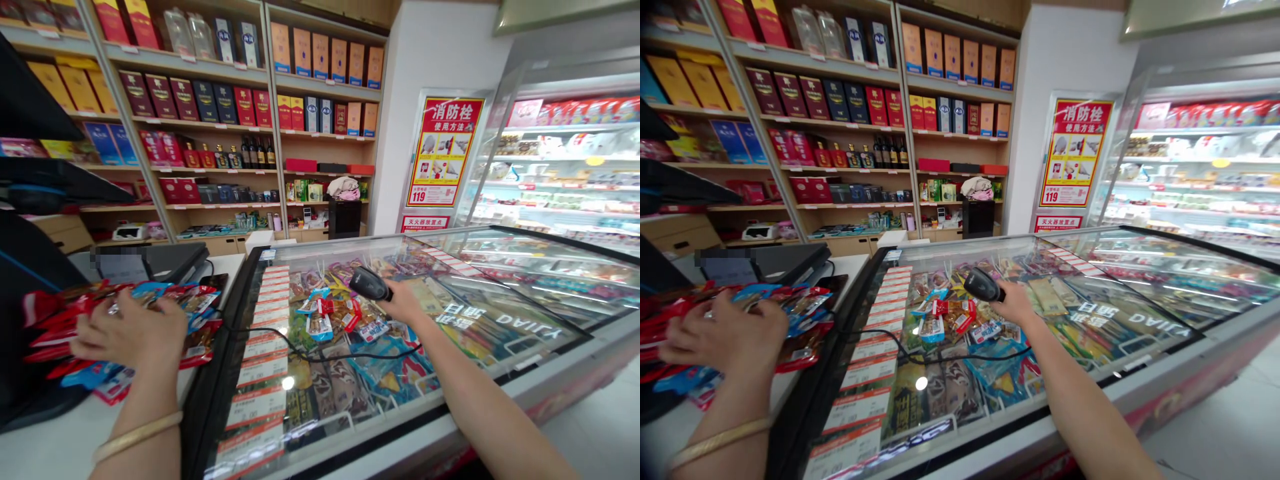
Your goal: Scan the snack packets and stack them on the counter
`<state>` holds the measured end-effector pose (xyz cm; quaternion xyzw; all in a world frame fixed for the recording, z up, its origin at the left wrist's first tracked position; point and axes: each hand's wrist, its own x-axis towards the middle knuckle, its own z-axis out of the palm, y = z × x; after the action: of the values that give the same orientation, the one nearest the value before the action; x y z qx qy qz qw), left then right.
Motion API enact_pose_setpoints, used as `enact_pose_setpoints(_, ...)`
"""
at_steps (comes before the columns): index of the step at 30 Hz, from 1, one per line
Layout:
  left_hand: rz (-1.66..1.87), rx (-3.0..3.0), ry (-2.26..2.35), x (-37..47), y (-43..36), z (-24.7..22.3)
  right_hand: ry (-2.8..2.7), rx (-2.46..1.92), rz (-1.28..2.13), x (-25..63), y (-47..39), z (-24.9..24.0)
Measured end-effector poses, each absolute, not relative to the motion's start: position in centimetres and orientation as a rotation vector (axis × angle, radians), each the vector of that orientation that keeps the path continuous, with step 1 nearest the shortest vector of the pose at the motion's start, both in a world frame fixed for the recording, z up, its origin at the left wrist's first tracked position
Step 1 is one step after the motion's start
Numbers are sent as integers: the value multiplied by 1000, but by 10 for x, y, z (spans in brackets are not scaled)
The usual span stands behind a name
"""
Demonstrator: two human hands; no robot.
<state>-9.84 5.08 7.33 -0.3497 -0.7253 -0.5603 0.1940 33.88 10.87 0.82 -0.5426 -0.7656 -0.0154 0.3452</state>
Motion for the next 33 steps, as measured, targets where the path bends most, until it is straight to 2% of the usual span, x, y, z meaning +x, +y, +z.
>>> enact_pose_setpoints(10,-1430,-1071,-2190,-93,52,73,-2010,-1294,-33,332,108,9)
enact_pose_setpoints(14,-1419,-1119,-2123,-90,53,70,-2008,-1312,-39,330,106,11)
enact_pose_setpoints(21,-1595,-1246,-1858,-79,61,70,-1998,-1300,-50,332,107,11)
enact_pose_setpoints(23,-1786,-1404,-1833,-65,65,66,-1987,-1287,-57,332,108,11)
enact_pose_setpoints(27,-2657,-1640,-1944,-28,74,52,-1965,-1254,-46,330,105,13)
enact_pose_setpoints(29,-2962,-1620,-2058,-16,77,47,-1970,-1223,-47,327,103,16)
enact_pose_setpoints(33,-3038,-1652,-2390,-10,79,46,-2025,-1132,-8,320,99,20)
